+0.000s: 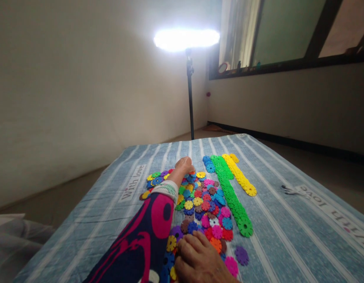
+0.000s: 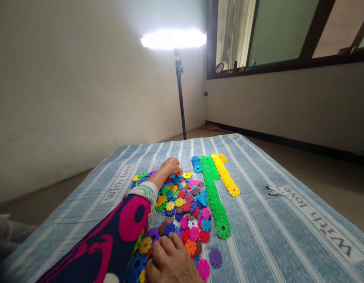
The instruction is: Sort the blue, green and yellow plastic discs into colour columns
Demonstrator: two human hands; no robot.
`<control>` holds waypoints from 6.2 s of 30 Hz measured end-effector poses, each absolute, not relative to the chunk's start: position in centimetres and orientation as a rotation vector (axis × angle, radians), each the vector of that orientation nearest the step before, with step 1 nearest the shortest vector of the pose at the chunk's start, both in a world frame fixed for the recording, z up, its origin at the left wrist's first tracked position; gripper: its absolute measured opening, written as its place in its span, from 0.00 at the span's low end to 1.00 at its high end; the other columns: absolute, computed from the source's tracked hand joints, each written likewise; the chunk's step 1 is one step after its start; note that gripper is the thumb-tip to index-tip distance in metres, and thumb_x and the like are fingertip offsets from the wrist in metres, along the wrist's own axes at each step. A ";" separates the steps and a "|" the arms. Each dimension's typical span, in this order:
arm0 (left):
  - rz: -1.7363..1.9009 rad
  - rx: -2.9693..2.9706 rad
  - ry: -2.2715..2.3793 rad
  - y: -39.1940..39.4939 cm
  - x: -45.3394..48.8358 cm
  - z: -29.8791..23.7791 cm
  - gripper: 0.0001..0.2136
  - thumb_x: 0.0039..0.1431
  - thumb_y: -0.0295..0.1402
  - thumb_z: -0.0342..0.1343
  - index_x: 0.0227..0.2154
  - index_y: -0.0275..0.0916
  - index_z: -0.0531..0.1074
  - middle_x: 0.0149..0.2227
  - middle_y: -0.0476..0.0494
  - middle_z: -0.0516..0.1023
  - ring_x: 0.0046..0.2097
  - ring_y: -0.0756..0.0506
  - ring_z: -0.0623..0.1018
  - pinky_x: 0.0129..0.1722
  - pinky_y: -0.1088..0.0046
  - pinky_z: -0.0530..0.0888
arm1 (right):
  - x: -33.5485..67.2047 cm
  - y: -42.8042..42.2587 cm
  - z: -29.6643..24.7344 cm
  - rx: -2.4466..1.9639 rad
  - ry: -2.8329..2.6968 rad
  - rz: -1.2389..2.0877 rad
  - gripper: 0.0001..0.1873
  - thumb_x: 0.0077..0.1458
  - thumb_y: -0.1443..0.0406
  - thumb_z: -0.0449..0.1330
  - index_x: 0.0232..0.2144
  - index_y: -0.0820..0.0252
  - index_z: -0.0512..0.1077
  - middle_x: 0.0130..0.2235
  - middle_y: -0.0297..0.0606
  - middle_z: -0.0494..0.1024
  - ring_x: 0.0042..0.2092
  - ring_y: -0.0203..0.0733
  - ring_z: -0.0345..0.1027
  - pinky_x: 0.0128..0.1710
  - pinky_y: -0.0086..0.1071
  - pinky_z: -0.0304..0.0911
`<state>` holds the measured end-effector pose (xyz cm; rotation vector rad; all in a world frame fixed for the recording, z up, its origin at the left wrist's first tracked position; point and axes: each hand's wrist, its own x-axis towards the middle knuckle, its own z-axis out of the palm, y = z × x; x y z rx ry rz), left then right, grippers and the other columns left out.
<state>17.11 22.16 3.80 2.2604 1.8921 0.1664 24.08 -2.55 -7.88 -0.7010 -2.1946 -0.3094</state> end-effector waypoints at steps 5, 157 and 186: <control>0.104 2.284 1.960 21.8 17.5 4.0 0.08 0.38 0.28 0.61 0.26 0.35 0.78 0.32 0.37 0.81 0.40 0.41 0.78 0.35 0.74 0.70 | 24.0 -2.5 -7.9 -0.751 -2.226 -0.286 0.19 0.55 0.47 0.55 0.32 0.56 0.69 0.40 0.41 0.75 0.42 0.45 0.66 0.44 0.40 0.63; 1.179 1.937 1.624 3.0 4.3 0.7 0.10 0.51 0.37 0.53 0.28 0.37 0.75 0.25 0.50 0.76 0.29 0.49 0.74 0.30 0.76 0.70 | 28.8 -5.6 -0.4 -0.744 -2.306 -0.040 0.08 0.61 0.70 0.50 0.33 0.60 0.68 0.26 0.36 0.72 0.29 0.37 0.61 0.28 0.30 0.52; 0.186 2.819 1.368 7.1 10.5 1.6 0.08 0.54 0.31 0.53 0.37 0.39 0.71 0.43 0.42 0.75 0.48 0.42 0.72 0.49 0.65 0.67 | 27.9 -6.0 -2.0 -0.732 -2.382 0.061 0.09 0.64 0.66 0.49 0.31 0.59 0.66 0.29 0.35 0.69 0.31 0.39 0.57 0.31 0.34 0.50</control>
